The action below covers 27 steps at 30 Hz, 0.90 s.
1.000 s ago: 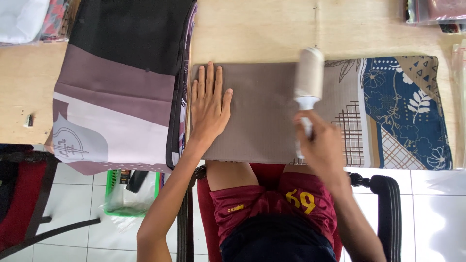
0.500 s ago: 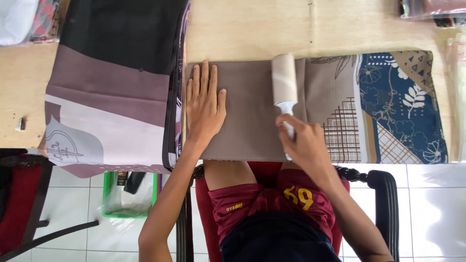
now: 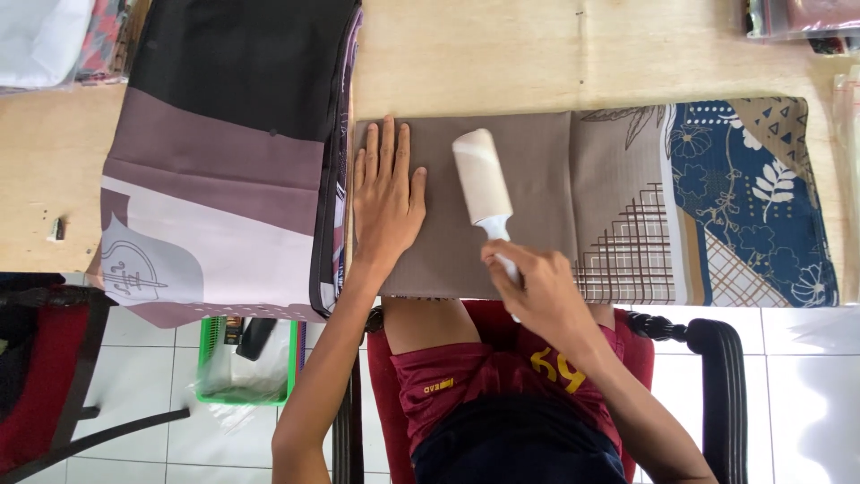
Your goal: Using a lint roller to remove debris from a patterned scarf and then folding it on a table.
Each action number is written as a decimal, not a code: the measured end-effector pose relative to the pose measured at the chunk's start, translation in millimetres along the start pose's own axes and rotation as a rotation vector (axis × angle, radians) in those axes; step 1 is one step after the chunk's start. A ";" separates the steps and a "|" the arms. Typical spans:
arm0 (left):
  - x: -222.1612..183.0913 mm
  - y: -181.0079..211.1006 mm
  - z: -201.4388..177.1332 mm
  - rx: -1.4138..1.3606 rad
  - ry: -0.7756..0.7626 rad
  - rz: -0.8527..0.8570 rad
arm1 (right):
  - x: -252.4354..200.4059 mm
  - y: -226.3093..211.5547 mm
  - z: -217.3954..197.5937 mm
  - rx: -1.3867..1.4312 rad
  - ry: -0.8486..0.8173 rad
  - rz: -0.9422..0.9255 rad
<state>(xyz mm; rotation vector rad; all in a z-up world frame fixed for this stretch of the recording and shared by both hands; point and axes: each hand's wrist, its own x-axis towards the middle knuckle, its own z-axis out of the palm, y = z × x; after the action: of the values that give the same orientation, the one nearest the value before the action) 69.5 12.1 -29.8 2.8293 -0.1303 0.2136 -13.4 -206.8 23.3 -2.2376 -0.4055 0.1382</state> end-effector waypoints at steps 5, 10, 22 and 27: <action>0.7 0.4 -0.9 -0.013 -0.003 -0.003 | -1.4 9.7 -12.2 -0.038 0.043 0.049; -0.3 1.4 -2.0 -0.056 -0.013 -0.013 | -5.9 -2.9 -6.8 0.019 0.068 -0.029; -0.9 -1.4 -0.9 -0.031 0.018 0.014 | -18.0 9.1 -25.5 0.052 0.143 0.104; -23.5 18.7 -41.1 -0.472 0.147 -0.011 | -58.6 -17.6 0.2 0.244 0.185 0.114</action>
<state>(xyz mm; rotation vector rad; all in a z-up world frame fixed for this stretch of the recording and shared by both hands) 38.8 8.4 10.6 2.3369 -0.1150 0.3376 -72.8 -215.7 34.5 -2.0117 -0.1520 0.0372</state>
